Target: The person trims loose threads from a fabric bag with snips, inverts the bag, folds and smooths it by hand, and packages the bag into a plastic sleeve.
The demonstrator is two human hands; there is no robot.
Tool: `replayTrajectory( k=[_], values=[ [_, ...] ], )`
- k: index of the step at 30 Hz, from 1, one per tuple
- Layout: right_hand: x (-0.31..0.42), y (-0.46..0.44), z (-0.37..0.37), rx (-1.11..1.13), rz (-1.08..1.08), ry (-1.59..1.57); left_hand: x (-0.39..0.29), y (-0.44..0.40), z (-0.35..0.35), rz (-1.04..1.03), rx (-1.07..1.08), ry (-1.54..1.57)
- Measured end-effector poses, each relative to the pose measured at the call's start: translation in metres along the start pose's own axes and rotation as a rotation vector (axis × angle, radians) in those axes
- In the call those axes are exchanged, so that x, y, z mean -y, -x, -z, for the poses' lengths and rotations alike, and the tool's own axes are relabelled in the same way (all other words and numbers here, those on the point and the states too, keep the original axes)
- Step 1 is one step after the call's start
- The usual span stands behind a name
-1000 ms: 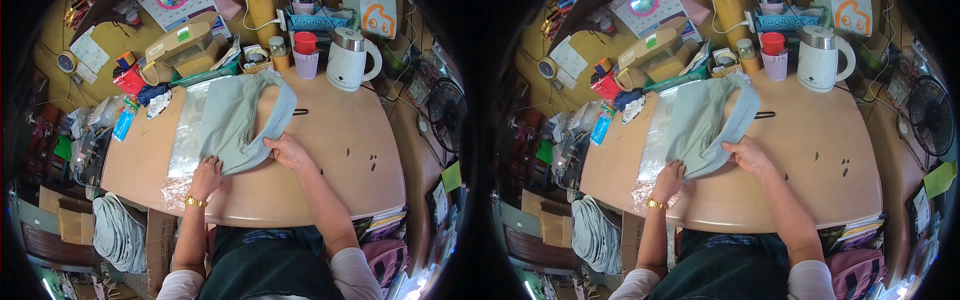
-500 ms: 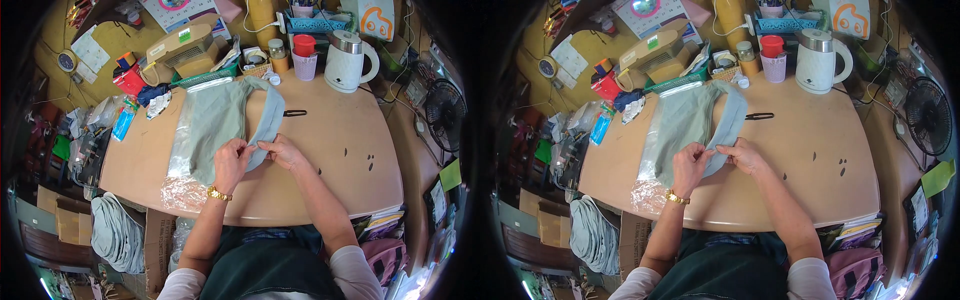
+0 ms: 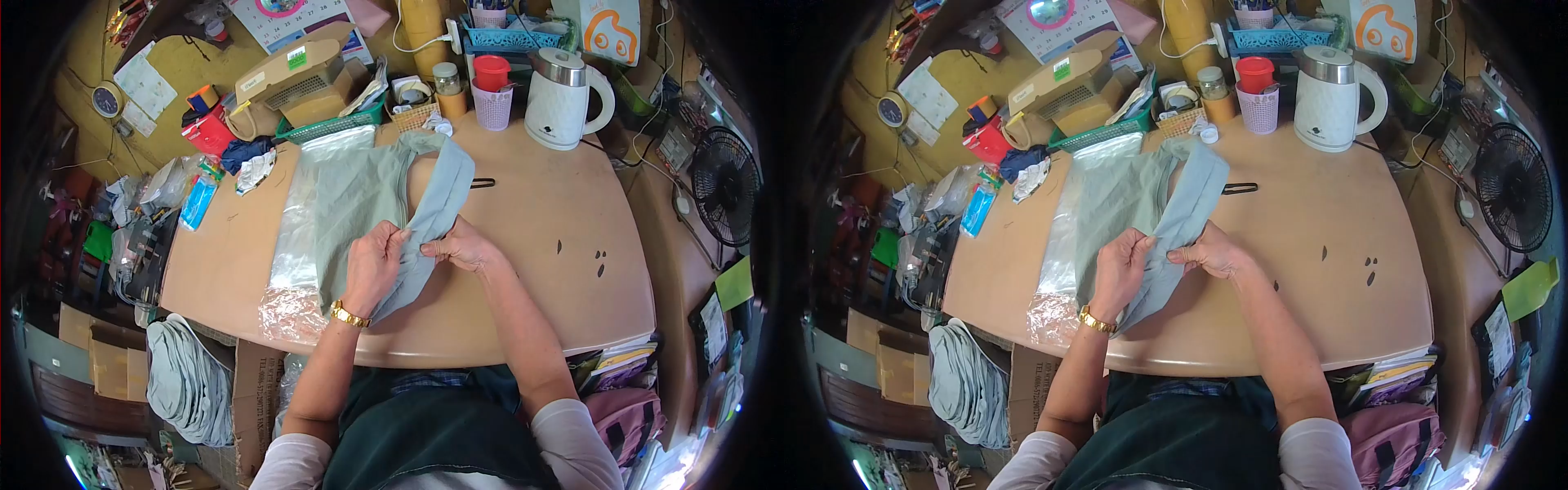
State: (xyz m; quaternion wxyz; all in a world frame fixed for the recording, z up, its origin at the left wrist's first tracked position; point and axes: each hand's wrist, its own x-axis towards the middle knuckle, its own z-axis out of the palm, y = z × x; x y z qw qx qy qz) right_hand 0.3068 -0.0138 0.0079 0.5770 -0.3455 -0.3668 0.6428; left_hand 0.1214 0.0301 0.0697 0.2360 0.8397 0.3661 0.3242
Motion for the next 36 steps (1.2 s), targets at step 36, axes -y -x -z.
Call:
replayTrajectory(
  k=[36],
  values=[
    [0.009, -0.001, 0.081, -0.664, 0.172, 1.717, 0.088, 0.016, 0.042, -0.191, 0.469, -0.433]
  ],
)
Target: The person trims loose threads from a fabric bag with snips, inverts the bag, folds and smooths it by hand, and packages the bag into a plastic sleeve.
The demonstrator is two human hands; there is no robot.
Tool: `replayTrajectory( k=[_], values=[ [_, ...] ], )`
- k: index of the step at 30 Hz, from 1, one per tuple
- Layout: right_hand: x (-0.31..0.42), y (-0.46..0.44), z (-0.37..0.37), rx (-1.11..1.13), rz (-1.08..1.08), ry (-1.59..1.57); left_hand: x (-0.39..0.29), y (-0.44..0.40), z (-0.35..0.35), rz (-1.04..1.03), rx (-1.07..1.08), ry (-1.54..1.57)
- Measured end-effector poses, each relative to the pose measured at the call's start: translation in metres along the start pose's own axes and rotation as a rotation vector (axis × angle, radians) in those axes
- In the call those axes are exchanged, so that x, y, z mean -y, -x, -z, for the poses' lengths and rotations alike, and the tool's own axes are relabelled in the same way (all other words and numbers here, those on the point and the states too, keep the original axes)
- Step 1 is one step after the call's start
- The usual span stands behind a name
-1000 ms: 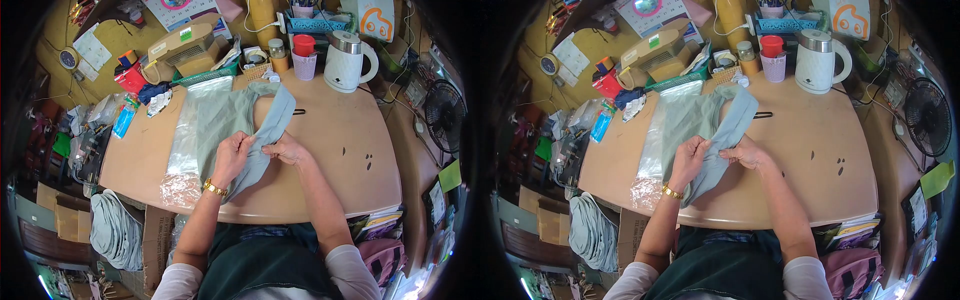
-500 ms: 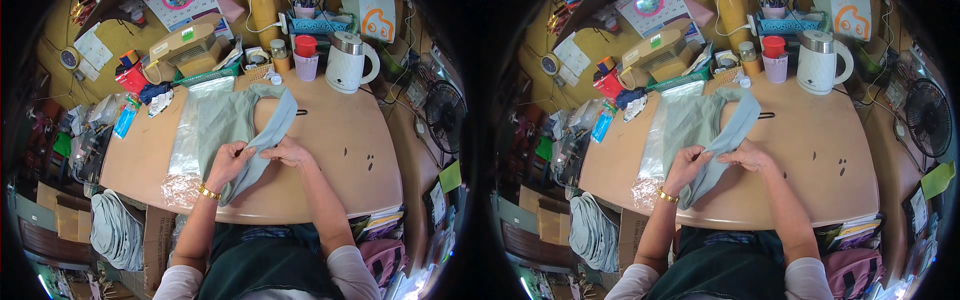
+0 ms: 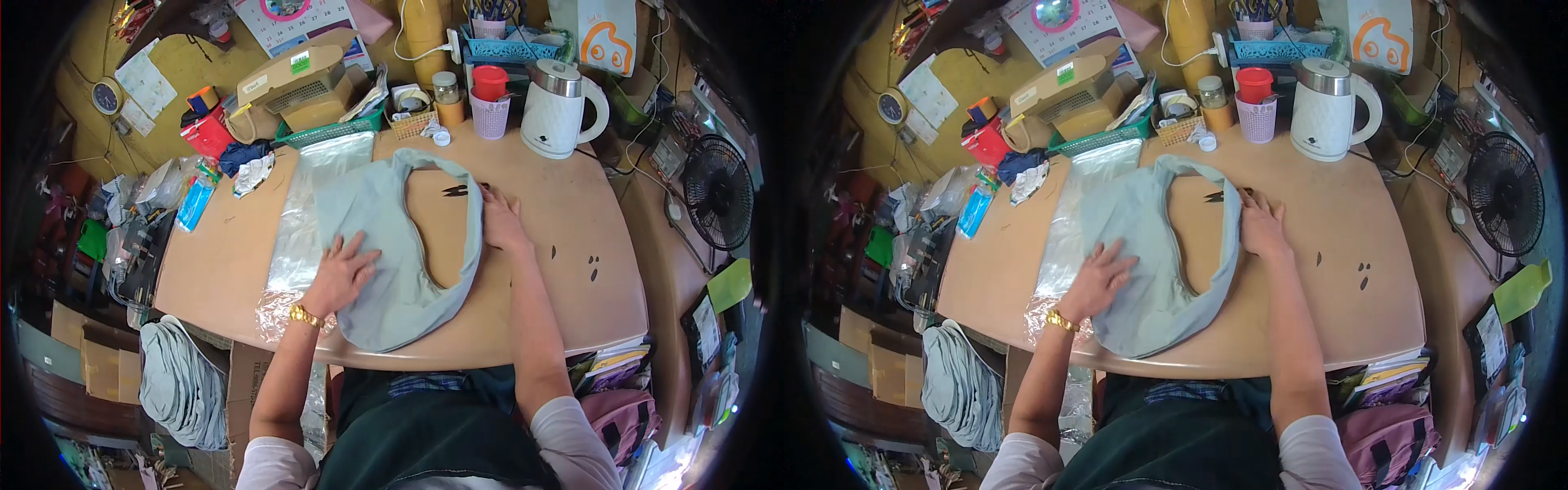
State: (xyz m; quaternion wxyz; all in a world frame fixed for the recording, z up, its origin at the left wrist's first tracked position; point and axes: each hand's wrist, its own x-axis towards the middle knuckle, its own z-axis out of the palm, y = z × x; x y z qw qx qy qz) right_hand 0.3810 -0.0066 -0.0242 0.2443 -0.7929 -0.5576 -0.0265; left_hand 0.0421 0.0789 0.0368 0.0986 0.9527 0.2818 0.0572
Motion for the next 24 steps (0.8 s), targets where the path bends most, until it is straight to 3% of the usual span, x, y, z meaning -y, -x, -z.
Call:
replayTrajectory(
  k=[2, 4, 6, 7, 9, 11, 13, 14, 17, 19, 20, 21, 22, 24],
  values=[
    [0.0, -0.014, -0.013, 0.014, -0.031, 0.022, -0.014, 0.019, -0.028, 0.006, -0.035, -0.119],
    [-0.002, -0.047, -0.012, 0.224, -0.081, -0.008, -0.048, 0.02, -0.034, 0.019, -0.063, -0.238],
    [-0.014, -0.071, -0.002, 0.28, -0.034, -0.012, -0.11, 0.027, 0.002, 0.397, 0.256, 0.075],
    [-0.023, -0.08, 0.005, 0.289, -0.039, -0.01, -0.114, 0.032, 0.009, 0.397, 0.265, 0.081],
    [-0.036, -0.087, 0.02, 0.093, -0.107, -0.227, -0.115, 0.039, 0.024, 0.097, 0.236, 0.293],
    [-0.017, -0.055, 0.072, 0.129, -0.03, -0.354, -0.101, 0.052, 0.045, 0.104, 0.317, 0.365],
    [0.009, -0.008, 0.125, 0.234, 0.155, -0.55, -0.078, 0.07, 0.051, -0.066, 0.315, -0.127],
    [0.02, 0.021, 0.143, 0.316, 0.25, -0.614, -0.069, 0.079, 0.051, -0.067, 0.329, -0.111],
    [0.038, 0.092, 0.175, 0.504, 0.365, -0.544, -0.067, 0.098, 0.043, 0.034, 0.363, -0.046],
    [0.037, 0.123, 0.17, 0.386, 0.347, -0.083, -0.085, 0.109, 0.04, -0.016, 0.384, 0.014],
    [0.033, 0.126, 0.16, 0.395, 0.346, -0.079, -0.094, 0.115, 0.035, -0.039, 0.363, 0.036],
    [0.028, 0.129, 0.144, 0.255, 0.373, -0.039, -0.094, 0.119, 0.032, -0.036, 0.362, 0.045],
    [0.024, 0.131, 0.136, 0.114, 0.401, -0.002, -0.093, 0.122, 0.026, -0.06, 0.236, 0.028],
    [0.019, 0.131, 0.139, 0.111, 0.386, -0.148, -0.085, 0.126, 0.017, -0.123, -0.076, 0.104]
  ],
)
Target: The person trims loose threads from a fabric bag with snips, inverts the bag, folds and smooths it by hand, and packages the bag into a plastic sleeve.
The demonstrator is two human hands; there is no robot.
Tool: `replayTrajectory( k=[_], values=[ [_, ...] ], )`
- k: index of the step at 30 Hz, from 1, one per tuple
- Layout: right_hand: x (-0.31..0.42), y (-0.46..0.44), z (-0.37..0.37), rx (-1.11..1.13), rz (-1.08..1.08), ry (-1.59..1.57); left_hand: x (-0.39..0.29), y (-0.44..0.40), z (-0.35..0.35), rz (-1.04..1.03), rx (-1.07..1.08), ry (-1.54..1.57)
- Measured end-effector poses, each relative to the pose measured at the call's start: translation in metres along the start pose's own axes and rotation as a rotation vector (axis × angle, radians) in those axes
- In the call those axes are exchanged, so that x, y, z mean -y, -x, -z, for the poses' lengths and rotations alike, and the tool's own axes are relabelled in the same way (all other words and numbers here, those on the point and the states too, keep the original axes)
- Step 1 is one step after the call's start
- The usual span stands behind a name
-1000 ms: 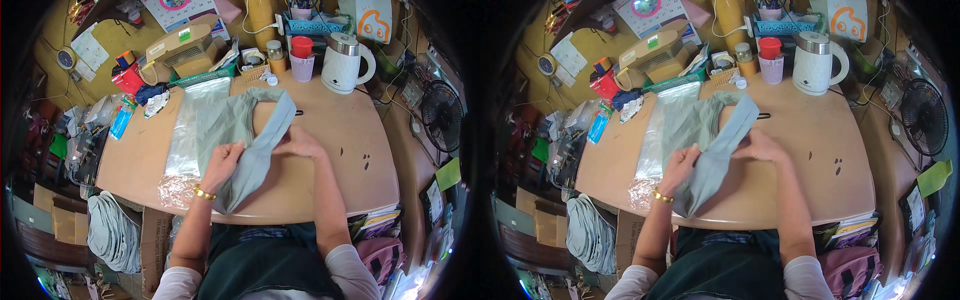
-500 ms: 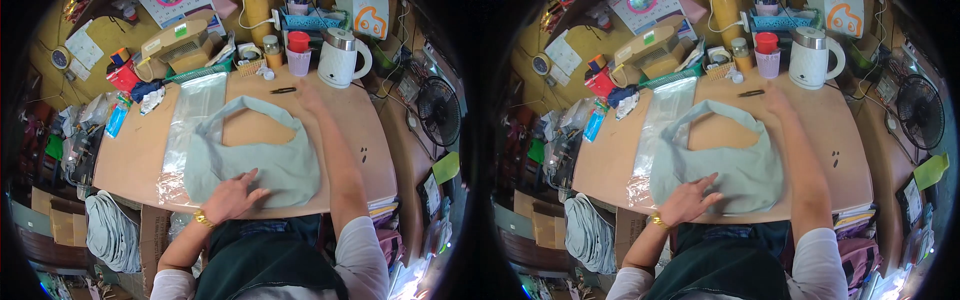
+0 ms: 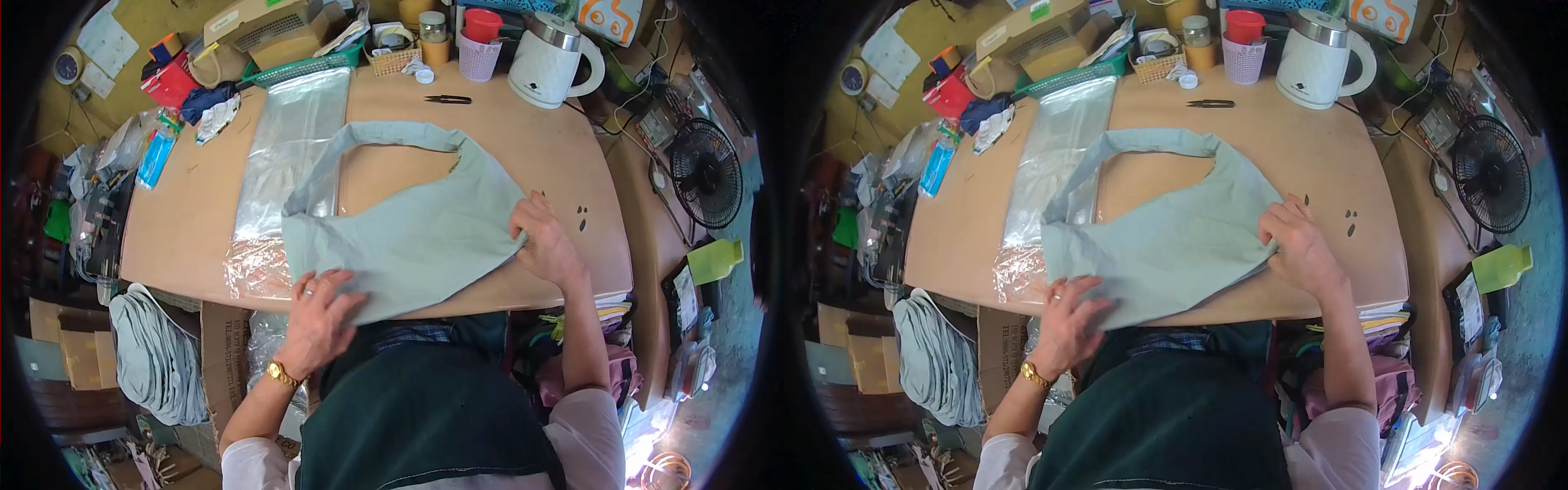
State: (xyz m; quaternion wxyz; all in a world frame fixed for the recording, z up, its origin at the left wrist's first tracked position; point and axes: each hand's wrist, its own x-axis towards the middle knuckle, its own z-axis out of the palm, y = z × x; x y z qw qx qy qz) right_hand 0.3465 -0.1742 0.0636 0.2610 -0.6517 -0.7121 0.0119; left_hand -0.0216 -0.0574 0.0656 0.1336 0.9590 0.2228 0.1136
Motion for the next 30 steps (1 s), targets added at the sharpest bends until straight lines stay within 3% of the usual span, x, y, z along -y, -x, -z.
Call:
replayTrajectory(
  k=[3, 6, 8, 14, 16, 20, 22, 23, 28, 29, 30],
  values=[
    [0.003, -0.003, 0.006, -0.04, -0.008, -0.18, 0.01, -0.001, 0.007, 0.118, -0.164, -0.076],
    [0.003, 0.006, 0.013, 0.004, 0.005, -0.237, 0.037, -0.004, 0.008, 0.094, -0.072, 0.1],
    [-0.005, 0.013, 0.019, 0.045, 0.015, -0.248, 0.04, -0.008, 0.02, 0.029, -0.128, 0.128],
    [0.012, 0.042, 0.009, 0.107, -0.218, -0.26, 0.051, -0.024, -0.024, -0.051, -0.137, 0.245],
    [0.001, 0.052, 0.014, 0.098, -0.187, -0.35, 0.053, -0.023, -0.017, -0.037, -0.117, 0.227],
    [0.001, 0.055, 0.014, -0.047, -0.133, -0.219, 0.06, -0.029, -0.022, -0.082, -0.111, 0.151],
    [-0.005, 0.062, -0.013, -0.095, 0.014, 0.08, 0.067, -0.029, -0.038, -0.104, -0.101, 0.113],
    [-0.008, 0.067, -0.025, -0.097, 0.014, 0.08, 0.071, -0.028, -0.048, -0.096, -0.072, 0.1],
    [-0.006, 0.079, -0.041, -0.053, -0.07, 0.232, 0.074, -0.034, -0.049, -0.065, -0.067, 0.114],
    [-0.005, 0.078, -0.035, -0.059, -0.059, 0.23, 0.075, -0.035, -0.045, -0.005, 0.031, 0.088],
    [-0.003, 0.077, -0.024, 0.06, -0.184, 0.139, 0.074, -0.034, -0.042, 0.058, 0.127, 0.064]
  ],
)
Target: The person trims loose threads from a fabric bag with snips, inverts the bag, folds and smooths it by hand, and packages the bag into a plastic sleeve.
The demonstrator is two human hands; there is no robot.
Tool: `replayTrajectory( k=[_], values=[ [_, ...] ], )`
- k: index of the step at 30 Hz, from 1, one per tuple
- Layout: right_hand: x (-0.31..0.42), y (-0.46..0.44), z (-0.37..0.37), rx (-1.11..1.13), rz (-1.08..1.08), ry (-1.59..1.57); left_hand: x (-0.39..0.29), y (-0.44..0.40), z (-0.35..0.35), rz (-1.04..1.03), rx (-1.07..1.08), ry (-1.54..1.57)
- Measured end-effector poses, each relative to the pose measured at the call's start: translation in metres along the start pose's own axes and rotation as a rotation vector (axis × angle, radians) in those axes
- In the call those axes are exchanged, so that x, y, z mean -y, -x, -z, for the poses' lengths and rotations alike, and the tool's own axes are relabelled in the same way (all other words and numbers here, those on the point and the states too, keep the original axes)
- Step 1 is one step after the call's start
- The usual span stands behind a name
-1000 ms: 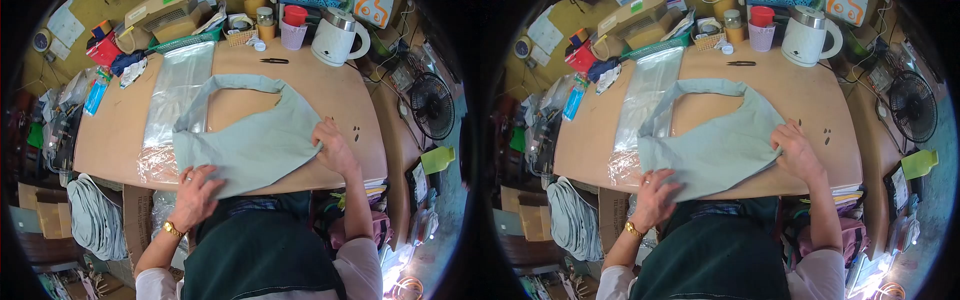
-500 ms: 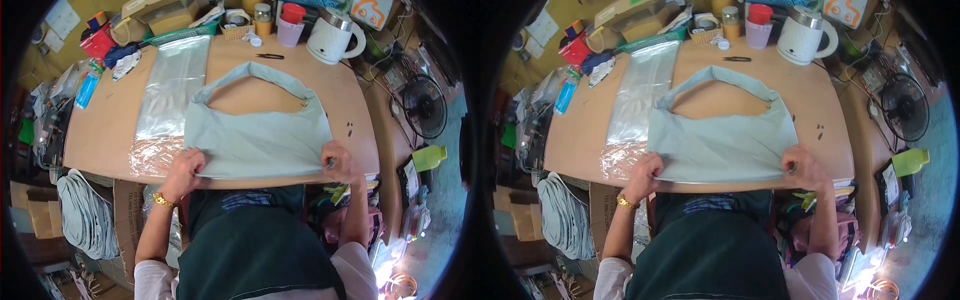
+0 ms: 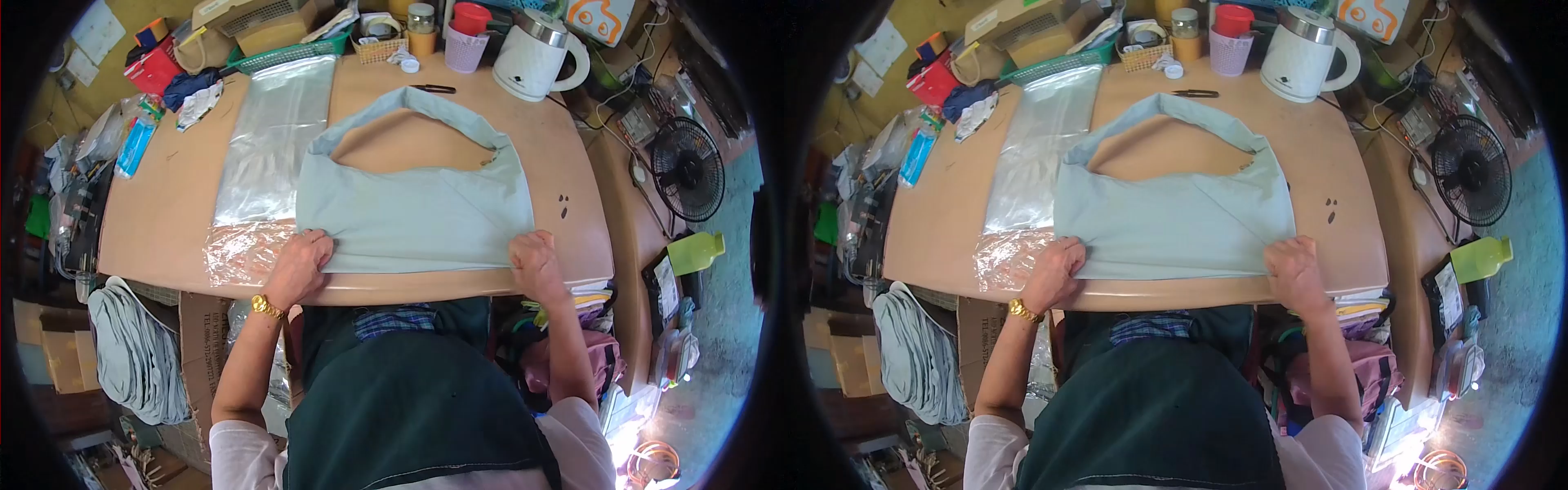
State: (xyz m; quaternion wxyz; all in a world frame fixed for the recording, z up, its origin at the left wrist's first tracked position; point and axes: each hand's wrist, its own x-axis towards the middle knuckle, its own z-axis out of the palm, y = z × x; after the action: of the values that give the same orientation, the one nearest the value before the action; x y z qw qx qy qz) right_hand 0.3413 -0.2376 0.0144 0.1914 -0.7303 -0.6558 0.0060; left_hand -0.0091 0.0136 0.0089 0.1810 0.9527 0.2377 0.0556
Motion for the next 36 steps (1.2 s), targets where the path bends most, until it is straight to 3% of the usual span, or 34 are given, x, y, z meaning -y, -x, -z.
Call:
replayTrajectory(
  k=[1, 3, 5, 7, 9, 11, 20, 28, 29, 31, 32, 33, 34, 35, 36],
  values=[
    [0.005, -0.002, 0.013, 0.132, -0.114, -0.082, -0.008, 0.005, 0.01, 0.004, -0.01, -0.008],
    [0.03, -0.006, 0.047, 0.126, -0.141, -0.083, -0.035, 0.023, 0.038, 0.064, -0.058, -0.253],
    [0.048, -0.017, 0.046, 0.136, -0.172, -0.087, -0.081, 0.022, 0.06, 0.099, 0.038, -0.197],
    [0.062, -0.029, 0.016, -0.181, -0.131, -0.153, -0.104, 0.001, 0.033, 0.071, -0.032, -0.148],
    [0.061, -0.043, -0.017, -0.165, -0.125, -0.042, -0.096, -0.015, 0.0, 0.036, -0.111, -0.107],
    [0.051, -0.054, -0.036, -0.158, -0.116, 0.074, -0.068, -0.037, -0.035, 0.17, -0.145, -0.21],
    [0.043, -0.047, -0.041, 0.043, -0.153, 0.191, -0.061, -0.037, -0.036, 0.29, -0.145, -0.175],
    [0.052, -0.028, -0.023, 0.22, -0.195, 0.061, -0.073, -0.005, -0.005, 0.312, -0.022, -0.205],
    [0.049, -0.037, -0.017, 0.215, -0.194, 0.061, -0.066, -0.016, 0.009, 0.305, 0.047, -0.025],
    [0.039, -0.068, -0.005, 0.15, -0.426, -0.687, -0.063, -0.041, 0.022, 0.291, 0.118, 0.148],
    [0.039, -0.087, -0.005, 0.143, -0.427, -0.689, -0.07, -0.058, 0.02, 0.307, -0.065, 0.731],
    [0.042, -0.109, -0.01, 0.079, -0.491, -1.248, -0.074, -0.072, 0.017, 0.304, -0.253, 1.314],
    [0.044, -0.126, -0.015, 0.003, -0.527, -1.806, -0.07, -0.088, 0.013, 0.298, -0.252, 1.313],
    [0.041, -0.137, -0.023, -0.004, -0.518, -1.804, -0.059, -0.105, 0.004, 0.374, -0.284, 1.608],
    [0.037, -0.148, -0.035, -0.036, -0.649, -2.029, -0.048, -0.118, -0.007, 0.447, -0.314, 1.902]
  ],
)
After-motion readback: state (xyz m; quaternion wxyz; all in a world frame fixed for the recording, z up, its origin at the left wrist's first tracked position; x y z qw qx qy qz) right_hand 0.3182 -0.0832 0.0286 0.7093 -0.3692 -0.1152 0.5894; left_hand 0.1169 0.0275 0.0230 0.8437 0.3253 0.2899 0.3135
